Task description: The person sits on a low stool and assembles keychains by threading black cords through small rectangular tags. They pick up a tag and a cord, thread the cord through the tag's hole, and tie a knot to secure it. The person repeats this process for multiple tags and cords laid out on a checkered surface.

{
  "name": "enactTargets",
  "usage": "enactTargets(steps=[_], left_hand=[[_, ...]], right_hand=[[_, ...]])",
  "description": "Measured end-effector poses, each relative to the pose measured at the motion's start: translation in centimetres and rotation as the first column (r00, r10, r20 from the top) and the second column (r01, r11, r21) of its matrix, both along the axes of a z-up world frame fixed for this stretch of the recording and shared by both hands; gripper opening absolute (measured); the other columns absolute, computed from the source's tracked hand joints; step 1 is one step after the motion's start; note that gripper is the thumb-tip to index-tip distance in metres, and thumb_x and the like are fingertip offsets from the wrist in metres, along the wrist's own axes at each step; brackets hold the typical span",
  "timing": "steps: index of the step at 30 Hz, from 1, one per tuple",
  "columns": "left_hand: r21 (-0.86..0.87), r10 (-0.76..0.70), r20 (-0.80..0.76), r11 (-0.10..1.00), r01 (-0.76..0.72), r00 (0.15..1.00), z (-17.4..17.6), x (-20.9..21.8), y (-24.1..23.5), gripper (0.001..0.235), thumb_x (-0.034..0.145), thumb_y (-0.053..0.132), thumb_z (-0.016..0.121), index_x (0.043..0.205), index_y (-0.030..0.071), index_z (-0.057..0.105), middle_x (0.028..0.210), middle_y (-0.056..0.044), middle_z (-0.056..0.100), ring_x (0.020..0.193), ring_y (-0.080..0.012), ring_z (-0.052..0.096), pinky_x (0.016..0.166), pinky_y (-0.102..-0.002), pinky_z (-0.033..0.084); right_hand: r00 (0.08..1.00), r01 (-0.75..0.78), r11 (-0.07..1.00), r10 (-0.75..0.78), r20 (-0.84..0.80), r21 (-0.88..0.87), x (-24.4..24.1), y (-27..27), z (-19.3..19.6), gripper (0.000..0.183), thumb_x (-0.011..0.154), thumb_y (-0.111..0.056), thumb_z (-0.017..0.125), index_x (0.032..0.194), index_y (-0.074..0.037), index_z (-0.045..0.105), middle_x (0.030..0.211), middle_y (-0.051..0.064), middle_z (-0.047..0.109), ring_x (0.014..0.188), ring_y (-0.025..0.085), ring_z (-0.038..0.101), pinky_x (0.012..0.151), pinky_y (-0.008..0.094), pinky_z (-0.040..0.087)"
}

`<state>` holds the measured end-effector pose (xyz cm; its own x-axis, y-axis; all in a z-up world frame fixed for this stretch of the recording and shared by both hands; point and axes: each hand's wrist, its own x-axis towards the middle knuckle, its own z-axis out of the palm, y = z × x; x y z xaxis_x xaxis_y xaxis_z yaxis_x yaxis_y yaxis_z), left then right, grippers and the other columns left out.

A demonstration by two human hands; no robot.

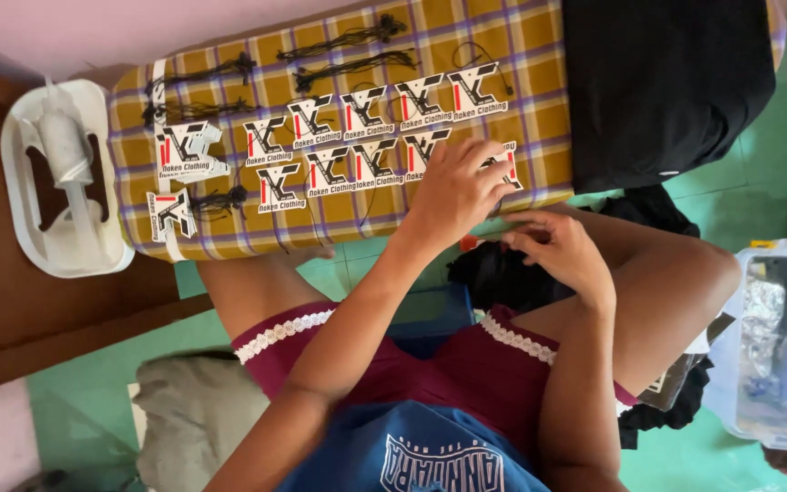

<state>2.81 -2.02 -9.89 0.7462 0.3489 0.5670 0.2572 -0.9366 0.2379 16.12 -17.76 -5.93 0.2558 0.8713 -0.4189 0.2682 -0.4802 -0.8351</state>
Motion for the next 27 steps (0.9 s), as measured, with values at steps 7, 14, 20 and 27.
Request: enactTargets(steps=[7,14,20,27], left_hand=[[-0.094,0.043,0.433,0.996,-0.002,0.9,-2.1,-9.7,-1.2,0.006,0.093,0.019,0.072,0.088,0.017,0.072,0.071,0.003,0.052,0.059,-0.0189,0.054,0.059,-0.031,0.044],[-0.123,0.042,0.562,0.992,0.033,0.826,-6.4,-13.3,-3.9,0.033,0.09,0.018,0.071,0.06,0.014,0.057,0.055,0.0,0.041,0.044,-0.02,0.043,0.047,-0.032,0.038],[-0.103,-0.022,0.652,0.988,0.117,0.758,-1.3,-12.6,-3.3,0.036,0.095,0.016,0.067,0.062,0.01,0.054,0.057,-0.006,0.046,0.047,-0.0239,0.05,0.047,-0.033,0.041],[-0.142,-0.006,0.67,0.98,0.137,0.742,-2.8,-13.5,-3.1,0.035,0.094,0.013,0.067,0.062,0.009,0.055,0.057,-0.005,0.049,0.052,-0.025,0.059,0.049,-0.031,0.045]], right_hand=[[0.999,-0.04,0.986,0.037,0.021,0.165,-0.1,-0.5,0.8,0.019,0.092,-0.013,0.073,0.11,-0.007,0.078,0.069,0.009,0.075,0.056,0.014,0.063,0.056,0.029,0.057],[0.864,-0.157,0.897,-0.078,0.497,0.413,-5.1,5.8,3.1,0.013,0.094,-0.02,0.084,0.106,-0.018,0.08,0.087,0.0,0.075,0.07,0.017,0.065,0.067,0.03,0.054],[0.666,-0.364,0.872,-0.002,0.746,0.328,-6.5,11.0,4.4,0.025,0.091,-0.014,0.081,0.115,-0.01,0.077,0.113,0.012,0.074,0.103,0.036,0.069,0.083,0.047,0.057],[0.655,-0.223,0.957,0.005,0.756,0.186,-7.4,13.2,3.8,0.038,0.087,-0.022,0.087,0.122,-0.012,0.076,0.117,0.012,0.072,0.107,0.037,0.067,0.087,0.052,0.056]])
